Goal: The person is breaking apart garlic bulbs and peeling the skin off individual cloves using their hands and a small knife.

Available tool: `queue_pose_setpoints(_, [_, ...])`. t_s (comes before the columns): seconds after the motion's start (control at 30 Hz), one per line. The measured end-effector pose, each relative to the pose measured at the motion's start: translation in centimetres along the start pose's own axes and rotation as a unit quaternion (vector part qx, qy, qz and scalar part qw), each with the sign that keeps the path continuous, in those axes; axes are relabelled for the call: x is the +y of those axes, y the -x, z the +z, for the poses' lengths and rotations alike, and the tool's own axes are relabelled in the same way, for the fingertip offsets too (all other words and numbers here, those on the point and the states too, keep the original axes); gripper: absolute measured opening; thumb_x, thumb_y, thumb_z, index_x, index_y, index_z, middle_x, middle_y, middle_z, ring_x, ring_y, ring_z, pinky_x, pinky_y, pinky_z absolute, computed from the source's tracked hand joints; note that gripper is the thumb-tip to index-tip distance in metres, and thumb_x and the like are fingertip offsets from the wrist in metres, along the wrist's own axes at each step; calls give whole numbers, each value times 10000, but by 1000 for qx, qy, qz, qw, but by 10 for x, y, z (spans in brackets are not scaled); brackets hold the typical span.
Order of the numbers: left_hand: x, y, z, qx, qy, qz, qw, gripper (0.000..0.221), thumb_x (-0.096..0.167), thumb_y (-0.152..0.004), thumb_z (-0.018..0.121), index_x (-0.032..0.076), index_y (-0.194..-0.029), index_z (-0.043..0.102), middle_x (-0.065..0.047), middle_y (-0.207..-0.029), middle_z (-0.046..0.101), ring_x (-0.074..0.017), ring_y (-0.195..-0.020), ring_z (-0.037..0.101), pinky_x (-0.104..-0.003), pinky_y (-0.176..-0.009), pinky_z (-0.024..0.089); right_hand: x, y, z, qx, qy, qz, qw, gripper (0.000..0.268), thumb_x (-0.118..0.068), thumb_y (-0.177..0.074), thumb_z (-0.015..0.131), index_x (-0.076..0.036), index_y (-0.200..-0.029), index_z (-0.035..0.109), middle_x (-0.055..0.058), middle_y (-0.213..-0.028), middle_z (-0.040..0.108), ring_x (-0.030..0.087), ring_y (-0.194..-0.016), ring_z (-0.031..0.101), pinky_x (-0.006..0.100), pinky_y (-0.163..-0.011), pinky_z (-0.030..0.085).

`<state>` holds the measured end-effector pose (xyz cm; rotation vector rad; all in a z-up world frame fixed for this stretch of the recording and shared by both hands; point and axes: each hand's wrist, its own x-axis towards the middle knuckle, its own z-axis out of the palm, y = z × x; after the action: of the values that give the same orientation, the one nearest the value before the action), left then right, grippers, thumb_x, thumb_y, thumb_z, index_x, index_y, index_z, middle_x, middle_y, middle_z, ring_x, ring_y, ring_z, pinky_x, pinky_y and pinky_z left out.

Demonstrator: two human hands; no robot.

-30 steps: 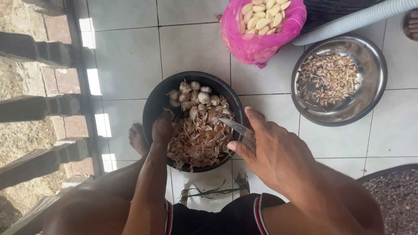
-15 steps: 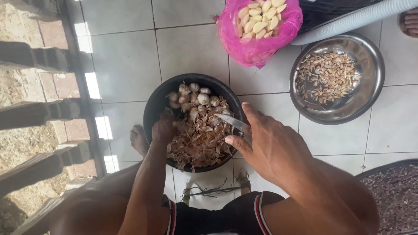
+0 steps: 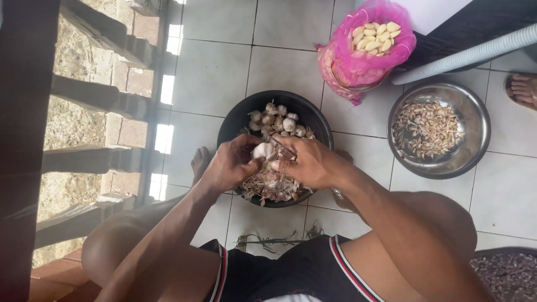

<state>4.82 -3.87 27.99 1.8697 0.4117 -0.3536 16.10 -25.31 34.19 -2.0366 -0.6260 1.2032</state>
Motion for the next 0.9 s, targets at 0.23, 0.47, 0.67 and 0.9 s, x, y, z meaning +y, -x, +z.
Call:
queue_pose_setpoints(0.23, [31,32,-10,30,-10,102,994,567,349,-726,808,173,-1251,685,-77,-748,765,-267,-801,795,-417,-679,582,20,-6,44,114,-115,-99,982,478,-272,-828,829,-111,-1267,732,93,-975,749,187,-831,676,341,-761,581])
queue_pose_setpoints(0.47, [27,52,-13,68,-124,324,935,416,165,-731,711,54,-1132,699,-223,-764,708,-468,-658,715,-559,-551,547,20,2,60,170,86,-252,949,346,-317,-861,719,-36,-1061,699,204,-683,675,276,-580,667,410,-500,515])
queue_pose_setpoints(0.67, [23,48,-7,92,-93,302,944,366,202,-745,651,30,-1066,683,-251,-725,671,-492,-643,693,-564,-545,523,14,-3,62,209,120,-305,921,352,-301,-873,601,-27,-1069,706,210,-646,633,319,-557,676,418,-468,501])
queue_pose_setpoints(0.9, [26,41,-6,83,-50,297,950,323,211,-784,637,22,-1042,690,-266,-680,644,-510,-613,671,-546,-500,499,17,-4,63,214,70,-317,921,322,-226,-898,553,-14,-1097,691,225,-669,654,388,-591,699,455,-478,521])
